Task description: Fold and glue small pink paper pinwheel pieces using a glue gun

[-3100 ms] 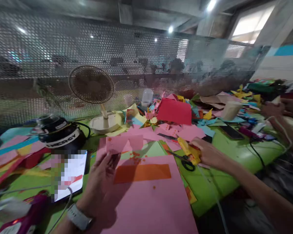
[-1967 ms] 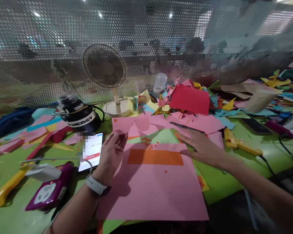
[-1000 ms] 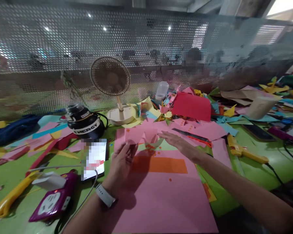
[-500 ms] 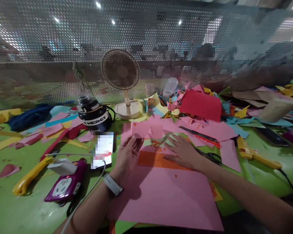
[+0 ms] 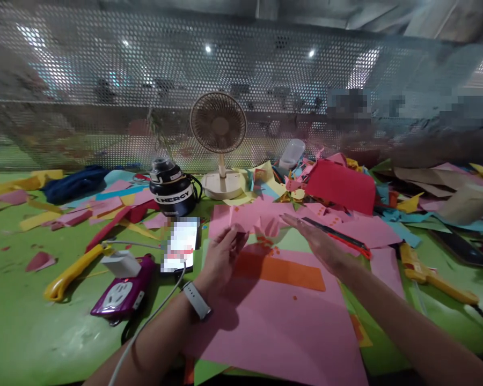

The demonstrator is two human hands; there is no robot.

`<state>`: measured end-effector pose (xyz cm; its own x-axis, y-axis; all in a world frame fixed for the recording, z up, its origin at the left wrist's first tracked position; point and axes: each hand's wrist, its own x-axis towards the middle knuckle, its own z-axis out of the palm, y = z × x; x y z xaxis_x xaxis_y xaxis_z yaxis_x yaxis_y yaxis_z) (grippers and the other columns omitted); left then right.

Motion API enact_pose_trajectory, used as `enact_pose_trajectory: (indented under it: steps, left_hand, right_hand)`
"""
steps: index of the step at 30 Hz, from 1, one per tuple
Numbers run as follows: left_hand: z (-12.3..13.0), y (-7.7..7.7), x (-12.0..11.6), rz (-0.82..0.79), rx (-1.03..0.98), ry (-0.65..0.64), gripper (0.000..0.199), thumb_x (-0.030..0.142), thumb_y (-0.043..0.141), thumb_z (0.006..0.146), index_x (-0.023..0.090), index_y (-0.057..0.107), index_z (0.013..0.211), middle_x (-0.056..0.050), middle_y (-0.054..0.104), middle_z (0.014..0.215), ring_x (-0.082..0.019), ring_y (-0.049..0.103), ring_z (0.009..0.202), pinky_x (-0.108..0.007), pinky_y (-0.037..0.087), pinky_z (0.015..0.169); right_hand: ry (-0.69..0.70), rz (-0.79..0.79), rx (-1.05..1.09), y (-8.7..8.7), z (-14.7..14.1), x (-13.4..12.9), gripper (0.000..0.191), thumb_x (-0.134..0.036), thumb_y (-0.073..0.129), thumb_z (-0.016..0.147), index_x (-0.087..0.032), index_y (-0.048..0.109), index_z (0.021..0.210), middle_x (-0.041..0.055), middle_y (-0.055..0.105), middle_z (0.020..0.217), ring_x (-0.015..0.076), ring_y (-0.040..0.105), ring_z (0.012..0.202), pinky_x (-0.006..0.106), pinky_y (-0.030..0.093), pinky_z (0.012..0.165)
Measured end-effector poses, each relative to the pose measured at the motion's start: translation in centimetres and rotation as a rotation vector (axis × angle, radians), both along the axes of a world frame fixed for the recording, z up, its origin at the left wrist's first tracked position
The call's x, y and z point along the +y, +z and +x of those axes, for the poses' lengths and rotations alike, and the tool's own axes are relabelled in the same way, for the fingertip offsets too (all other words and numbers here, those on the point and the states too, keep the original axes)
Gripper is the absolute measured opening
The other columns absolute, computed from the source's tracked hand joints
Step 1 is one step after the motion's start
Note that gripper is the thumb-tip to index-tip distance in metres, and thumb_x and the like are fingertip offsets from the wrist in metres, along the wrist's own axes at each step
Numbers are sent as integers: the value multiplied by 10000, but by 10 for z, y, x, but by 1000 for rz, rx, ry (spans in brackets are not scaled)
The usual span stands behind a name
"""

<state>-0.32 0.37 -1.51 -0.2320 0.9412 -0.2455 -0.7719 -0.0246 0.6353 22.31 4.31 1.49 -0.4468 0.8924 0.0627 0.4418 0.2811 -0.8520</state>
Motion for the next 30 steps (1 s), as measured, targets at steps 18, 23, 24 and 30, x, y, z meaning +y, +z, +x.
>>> enact_pose_trajectory:
  steps: [18, 23, 24, 30]
  left_hand:
    - [-2, -2, 3, 20, -5, 14, 78, 94, 726, 722, 150, 673, 710, -17, 719, 712, -109, 691, 686, -264, 549, 824]
    - [-2, -3, 4, 10, -3, 25, 104, 91, 740, 699, 152, 659, 675, -12, 719, 708, -107, 692, 676, -247, 559, 790]
    - [-2, -3, 4, -1, -5, 26, 107, 94, 746, 693, 152, 659, 672, -7, 715, 698, -103, 687, 659, -241, 561, 777]
    - [-1, -4, 2, -25, 3, 4, 116, 121, 773, 676, 149, 661, 691, -3, 714, 716, -106, 685, 660, -229, 563, 751]
  right_hand:
    - [138, 260, -639, -36, -9, -17, 696, -723, 333, 854, -286, 512, 1364, 69, 288, 1544, 320, 168, 1441, 570, 125, 1155]
    - [43, 2, -132, -17, -1, -8, 658, -703, 319, 874, -306, 506, 1364, 25, 367, 1512, 256, 205, 1440, 518, 123, 1172]
    - [26, -56, -17, -14, -1, -7, 630, -689, 323, 883, -312, 529, 1344, 16, 392, 1499, 247, 224, 1435, 508, 117, 1174]
    - [-64, -308, 485, -3, -15, -8, 456, -619, 457, 858, -332, 692, 1123, -19, 474, 1444, 220, 127, 1459, 489, 57, 1174]
